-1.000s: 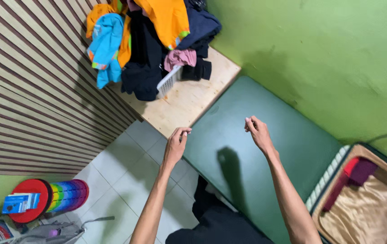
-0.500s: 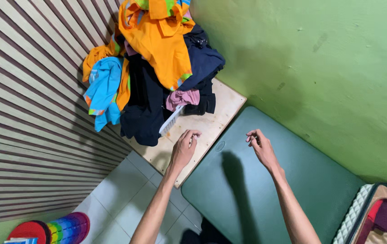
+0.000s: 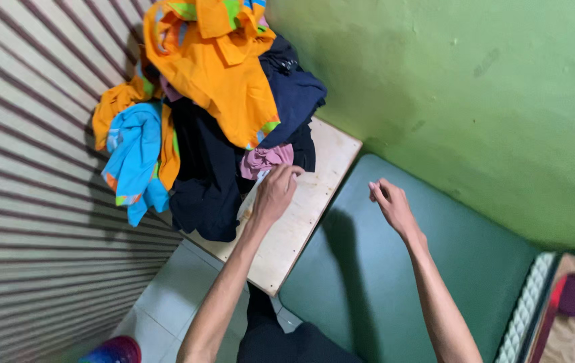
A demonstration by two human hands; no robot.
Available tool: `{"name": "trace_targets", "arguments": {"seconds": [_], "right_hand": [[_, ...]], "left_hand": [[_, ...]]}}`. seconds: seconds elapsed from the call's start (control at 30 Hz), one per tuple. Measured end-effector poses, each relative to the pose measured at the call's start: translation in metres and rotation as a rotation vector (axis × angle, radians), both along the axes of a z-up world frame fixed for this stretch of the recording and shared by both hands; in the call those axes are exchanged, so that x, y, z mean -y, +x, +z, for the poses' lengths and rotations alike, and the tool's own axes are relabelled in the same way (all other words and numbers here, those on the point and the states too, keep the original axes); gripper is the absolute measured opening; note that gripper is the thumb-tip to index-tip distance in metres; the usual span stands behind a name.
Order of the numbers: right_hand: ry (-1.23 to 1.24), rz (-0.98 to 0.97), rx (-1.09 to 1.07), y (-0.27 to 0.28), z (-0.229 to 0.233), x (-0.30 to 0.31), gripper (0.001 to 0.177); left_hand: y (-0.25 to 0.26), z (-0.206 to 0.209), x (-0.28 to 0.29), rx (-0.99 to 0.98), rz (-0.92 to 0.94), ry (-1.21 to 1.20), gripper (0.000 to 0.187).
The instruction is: The person picks up a dark shirt from a pile of clothes, spreads it flat on a surface, folds the sides inward, and rolls it up into a compact cylinder before placing it into a suitcase.
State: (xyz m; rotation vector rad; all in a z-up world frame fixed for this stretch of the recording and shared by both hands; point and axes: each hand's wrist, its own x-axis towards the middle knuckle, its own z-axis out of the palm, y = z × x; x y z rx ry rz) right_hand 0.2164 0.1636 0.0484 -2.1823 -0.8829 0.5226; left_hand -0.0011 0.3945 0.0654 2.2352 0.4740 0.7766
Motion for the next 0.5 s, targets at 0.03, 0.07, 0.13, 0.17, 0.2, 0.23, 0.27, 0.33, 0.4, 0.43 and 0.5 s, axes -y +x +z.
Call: {"name": "trace_targets", "arguments": {"seconds": [0.03, 0.07, 0.13, 0.17, 0.2, 0.23, 0.27, 0.33, 0.4, 0.43, 0.5], "right_hand": [[-0.008, -0.025, -0.005, -0.007, 0.003, -0.004, 0.042], [0.046, -0.031, -0.039, -0.010, 0.006, -0.015, 0.039], [0.104, -0.057, -0.071, -0.014, 0.012, -0.039, 0.036], [0.120, -0.064, -0.064, -0.016, 0.013, -0.051, 0.033], [0.134, -0.066, -0.061, -0.019, 0.012, -0.062, 0.030], [0.133, -0.081, -0.064, -0.023, 0.010, -0.074, 0.030], [0.156, -0.080, -0.060, -0.026, 0.008, -0.086, 0.028], [0.177, -0.084, -0.061, -0.033, 0.004, -0.112, 0.026], [0.247, -0.055, -0.038, -0.038, 0.005, -0.140, 0.020], [0.249, -0.063, -0.032, -0.040, 0.006, -0.153, 0.020], [0.307, -0.104, 0.008, -0.050, 0.009, -0.178, 0.021]], "left_hand": [[-0.001, 0.000, -0.007, -0.005, -0.025, -0.008, 0.017], [0.000, 0.005, -0.021, 0.030, -0.043, 0.068, 0.016], [0.002, 0.016, -0.048, 0.069, -0.081, 0.145, 0.016], [0.002, 0.021, -0.062, 0.038, -0.076, 0.181, 0.016], [-0.001, 0.025, -0.075, 0.002, -0.065, 0.215, 0.016], [-0.003, 0.028, -0.088, 0.001, -0.079, 0.214, 0.016], [-0.003, 0.032, -0.100, -0.010, -0.076, 0.267, 0.017], [-0.006, 0.038, -0.122, -0.026, -0.078, 0.319, 0.019], [-0.005, 0.044, -0.143, -0.008, -0.086, 0.424, 0.024], [-0.001, 0.048, -0.153, -0.001, -0.094, 0.426, 0.024], [0.003, 0.053, -0.168, 0.010, -0.087, 0.603, 0.032]]}}
